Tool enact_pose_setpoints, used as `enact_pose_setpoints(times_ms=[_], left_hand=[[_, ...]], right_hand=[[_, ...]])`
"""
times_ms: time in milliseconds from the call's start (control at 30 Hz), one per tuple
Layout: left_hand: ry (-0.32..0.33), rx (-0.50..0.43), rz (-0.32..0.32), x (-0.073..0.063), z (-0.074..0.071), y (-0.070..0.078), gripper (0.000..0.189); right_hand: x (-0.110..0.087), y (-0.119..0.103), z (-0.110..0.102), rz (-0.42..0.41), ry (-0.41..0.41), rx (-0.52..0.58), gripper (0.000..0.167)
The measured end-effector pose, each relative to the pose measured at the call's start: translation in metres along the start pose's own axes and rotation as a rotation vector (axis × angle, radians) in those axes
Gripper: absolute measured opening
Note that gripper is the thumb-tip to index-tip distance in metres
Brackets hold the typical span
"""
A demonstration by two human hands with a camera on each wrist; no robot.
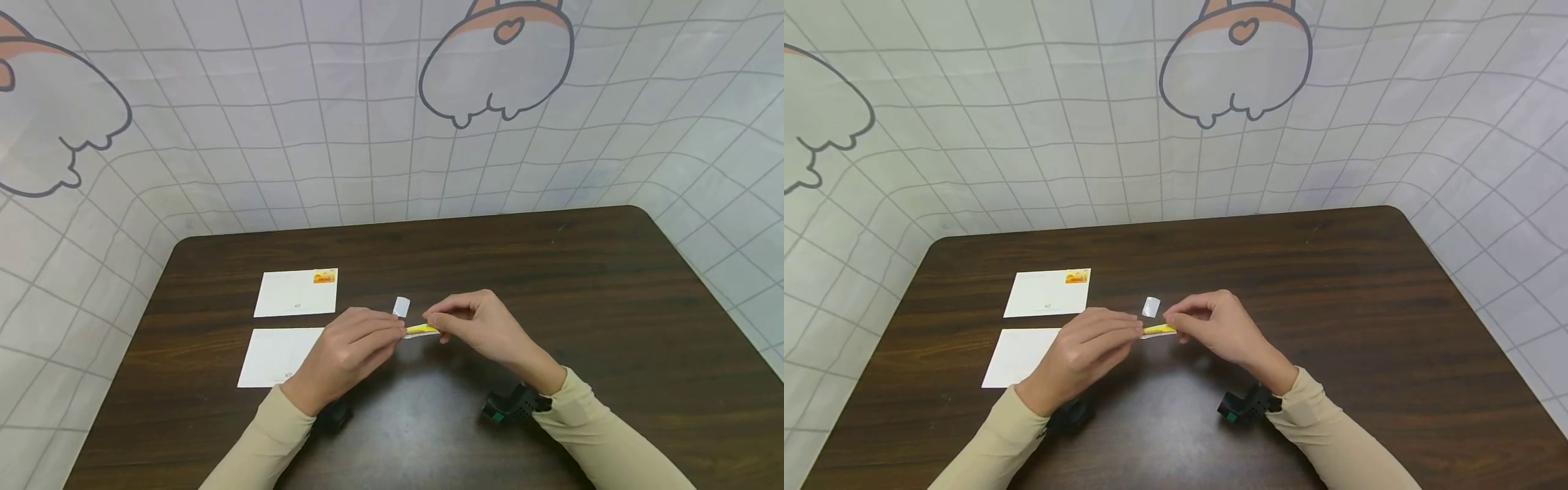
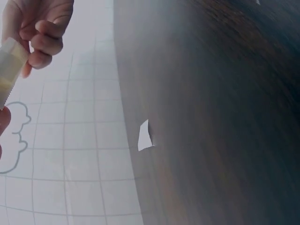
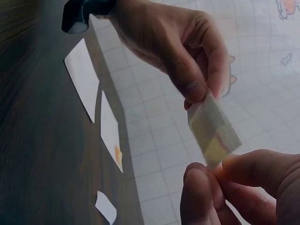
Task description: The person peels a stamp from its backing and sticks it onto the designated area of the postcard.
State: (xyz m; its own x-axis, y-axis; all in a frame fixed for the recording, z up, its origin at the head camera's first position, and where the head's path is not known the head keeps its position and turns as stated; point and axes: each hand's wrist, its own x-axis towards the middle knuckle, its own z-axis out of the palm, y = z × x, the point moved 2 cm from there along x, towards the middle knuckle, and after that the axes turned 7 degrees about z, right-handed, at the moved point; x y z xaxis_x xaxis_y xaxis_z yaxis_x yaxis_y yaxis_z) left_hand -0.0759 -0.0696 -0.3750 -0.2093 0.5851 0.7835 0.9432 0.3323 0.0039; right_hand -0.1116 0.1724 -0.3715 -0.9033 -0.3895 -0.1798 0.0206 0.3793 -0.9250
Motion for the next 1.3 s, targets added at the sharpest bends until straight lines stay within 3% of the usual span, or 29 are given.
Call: enact_pose_setpoints(times_ms=[200,367,600,767,900,1033,1300], left_hand=[[-0.004,0.010,-0.041,0.000,0.002,0.000,0.023],[0.003,0.006,-0.098,0.000,0.004,0.000,0.022],[-0.016,-0.053,-0.195,-0.001,0.008,0.001,0.022],[0.017,-0.122,-0.269,-0.001,0.010,0.002,0.023],[0.050,-0.205,-0.367,-0.001,0.012,0.001,0.021],[0.071,-0.270,-0.479,-0.002,0.014,0.001,0.018],[0.086,-0.439,-0.765,0.000,0.014,0.005,0.016]], right_hand=[[0.000,-0.001,-0.001,-0.053,0.074,-0.033,0.016],[-0.001,-0.003,-0.002,-0.089,0.119,0.003,0.013],[-0.005,-0.006,-0.002,-0.143,0.054,0.045,0.015],[-0.004,-0.006,-0.002,-0.206,0.012,0.059,0.018],[-0.003,-0.005,-0.002,-0.238,0.020,0.050,0.019],[-0.002,-0.004,-0.002,-0.220,0.022,0.038,0.015],[-0.004,-0.006,0.000,-0.199,0.039,0.038,0.012]])
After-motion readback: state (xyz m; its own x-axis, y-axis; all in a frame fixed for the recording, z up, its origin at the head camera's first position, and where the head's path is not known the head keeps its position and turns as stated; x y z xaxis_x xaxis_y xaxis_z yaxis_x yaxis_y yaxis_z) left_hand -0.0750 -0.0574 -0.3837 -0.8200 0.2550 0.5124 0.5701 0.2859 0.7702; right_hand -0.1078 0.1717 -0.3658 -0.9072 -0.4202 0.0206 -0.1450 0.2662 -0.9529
